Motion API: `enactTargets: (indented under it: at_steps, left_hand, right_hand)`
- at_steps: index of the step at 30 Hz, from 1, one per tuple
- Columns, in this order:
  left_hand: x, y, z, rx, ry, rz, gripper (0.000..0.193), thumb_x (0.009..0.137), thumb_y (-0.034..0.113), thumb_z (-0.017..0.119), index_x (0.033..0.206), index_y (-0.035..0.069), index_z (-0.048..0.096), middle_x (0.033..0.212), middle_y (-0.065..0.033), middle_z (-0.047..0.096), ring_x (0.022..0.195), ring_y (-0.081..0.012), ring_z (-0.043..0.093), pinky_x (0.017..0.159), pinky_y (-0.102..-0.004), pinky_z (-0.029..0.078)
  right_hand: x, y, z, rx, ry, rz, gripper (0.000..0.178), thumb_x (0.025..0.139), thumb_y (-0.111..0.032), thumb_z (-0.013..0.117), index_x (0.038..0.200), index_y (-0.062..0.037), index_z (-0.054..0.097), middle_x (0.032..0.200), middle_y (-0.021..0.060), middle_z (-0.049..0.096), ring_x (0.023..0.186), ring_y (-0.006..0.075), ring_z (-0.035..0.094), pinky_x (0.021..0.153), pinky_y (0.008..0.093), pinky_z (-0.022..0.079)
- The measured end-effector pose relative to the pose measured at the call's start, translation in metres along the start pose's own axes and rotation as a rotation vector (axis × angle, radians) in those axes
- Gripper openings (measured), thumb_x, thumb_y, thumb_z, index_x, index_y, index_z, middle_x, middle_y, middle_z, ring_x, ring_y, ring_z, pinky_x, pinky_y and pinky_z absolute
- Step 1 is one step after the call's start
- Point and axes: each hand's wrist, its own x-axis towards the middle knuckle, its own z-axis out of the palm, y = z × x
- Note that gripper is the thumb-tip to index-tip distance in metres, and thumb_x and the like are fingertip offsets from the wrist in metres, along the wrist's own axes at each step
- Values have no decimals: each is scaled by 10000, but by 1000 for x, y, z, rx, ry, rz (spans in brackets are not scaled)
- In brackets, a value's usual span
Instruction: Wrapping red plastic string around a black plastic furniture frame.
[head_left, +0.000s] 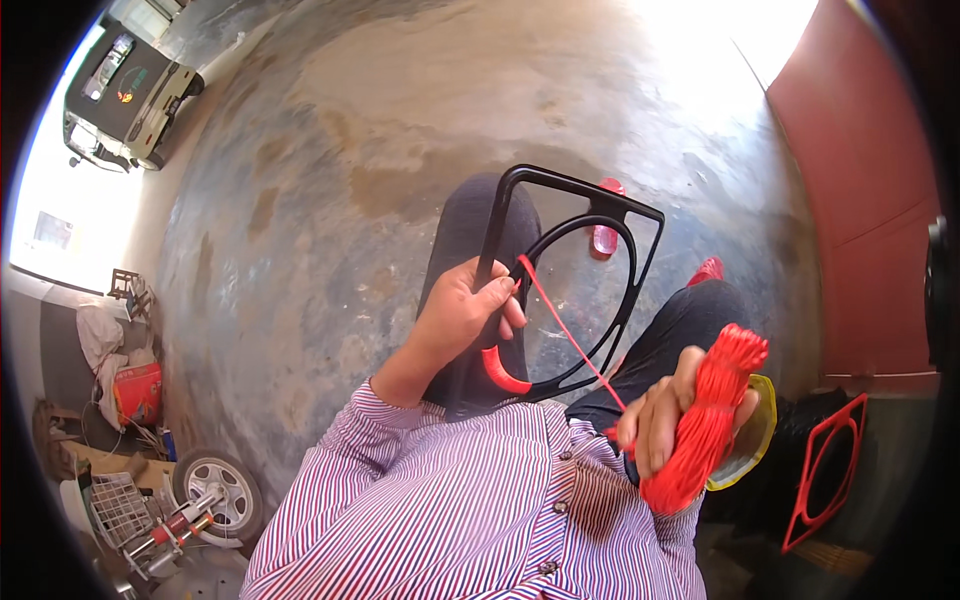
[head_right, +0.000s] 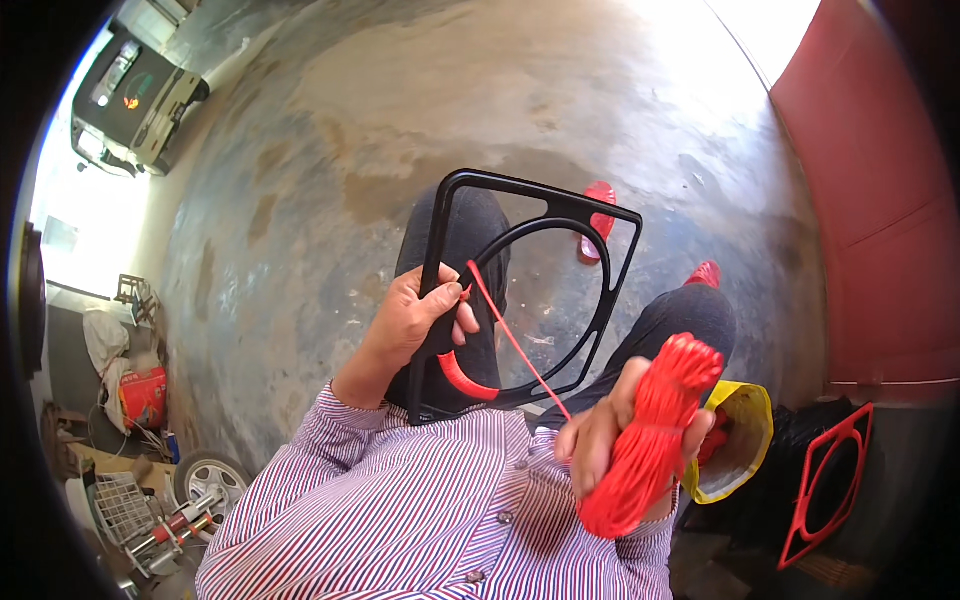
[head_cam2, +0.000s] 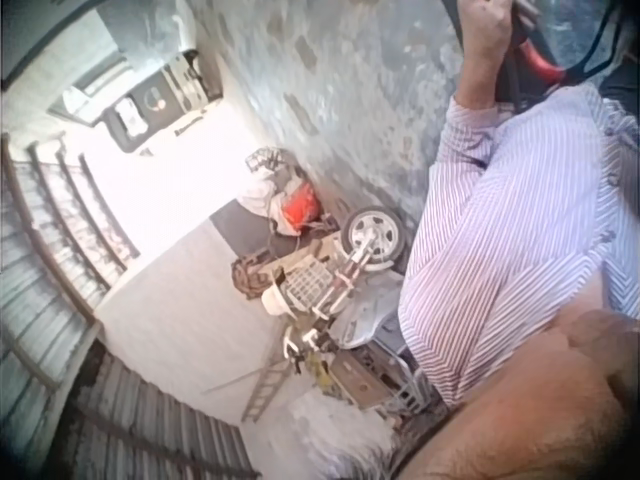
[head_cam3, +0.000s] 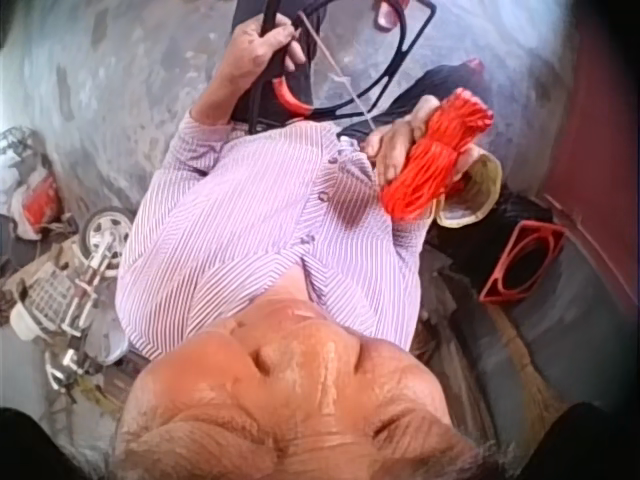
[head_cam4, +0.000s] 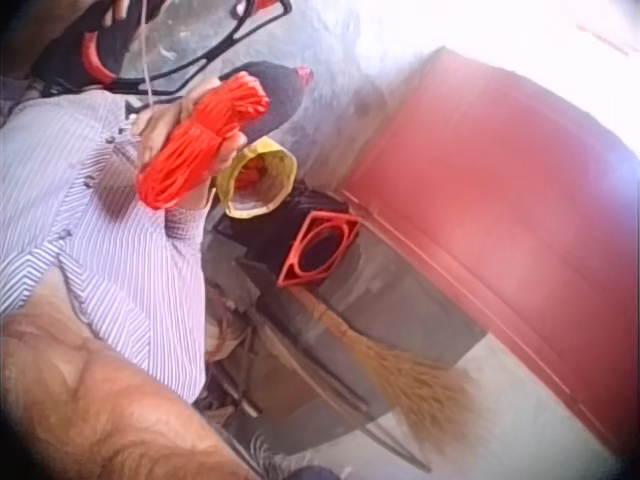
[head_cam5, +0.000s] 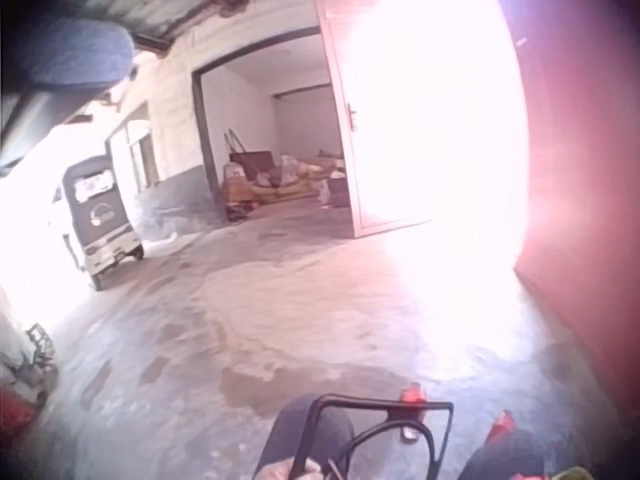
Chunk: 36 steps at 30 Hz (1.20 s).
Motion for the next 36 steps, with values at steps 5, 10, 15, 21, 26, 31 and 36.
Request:
enactTargets:
  at_steps: [5, 10, 15, 21, 26, 31, 36]
  left_hand:
    - [-3, 3, -10, -21, 62, -23, 172, 1011, 150, 522, 1055, -8, 574, 762, -150, 692, 575, -161, 631, 559, -256, 510]
    - [-2, -1, -17, -18, 22, 19, 172, 1012, 163, 528, 1040, -1, 571, 750, -143, 684, 577, -162, 631, 550, -259, 510]
    - [-5, -3, -19, -43, 33, 40, 198, 1021, 203, 542, 1010, 7, 570, 738, -133, 676, 575, -158, 627, 544, -261, 510]
    - [-8, 3, -4, -9, -18, 26, 229, 1011, 225, 576, 951, 5, 590, 692, -108, 652, 558, -149, 611, 536, -266, 508]
    - [-9, 4, 3, 15, -1, 27, 208, 1008, 191, 574, 939, -4, 598, 678, -96, 646, 551, -142, 602, 533, -266, 506]
    - [-13, 11, 13, 66, 1, -27, 156, 995, 140, 582, 992, -14, 604, 705, -80, 660, 608, -142, 630, 582, -261, 518]
    - [-14, 20, 26, 429, -10, 252, 137, 943, 107, 637, 1010, -10, 661, 945, -88, 699, 858, -172, 657, 786, -303, 501]
  right_hand:
    - [-21, 0, 1, -179, 109, 115, 619, 944, -701, 402, 948, -81, 401, 513, 62, 507, 373, 178, 451, 457, 305, 392]
    - [-25, 10, -10, 65, 442, 140, 551, 947, -562, 533, 1056, -25, 475, 707, 74, 538, 528, 191, 530, 495, 319, 411]
    - [-23, 16, -35, -90, 584, 106, 436, 986, -300, 596, 1300, -22, 475, 1005, 54, 597, 757, 152, 604, 648, 305, 509]
    - [13, 35, -65, -984, 622, 136, 213, 942, -196, 686, 1008, -15, 595, 812, -9, 631, 726, 45, 560, 653, 245, 472]
    - [22, 45, -72, -1341, 585, 181, 268, 897, -227, 728, 945, 0, 593, 744, 78, 673, 676, 85, 601, 634, 291, 506]
    - [28, 50, -77, -1505, 532, 229, 358, 872, -304, 733, 932, 19, 590, 757, 125, 683, 667, 168, 656, 641, 328, 519]
    - [53, 46, -83, -1357, 586, 306, 441, 847, -373, 729, 978, 38, 639, 814, 146, 691, 735, 182, 673, 689, 317, 526]
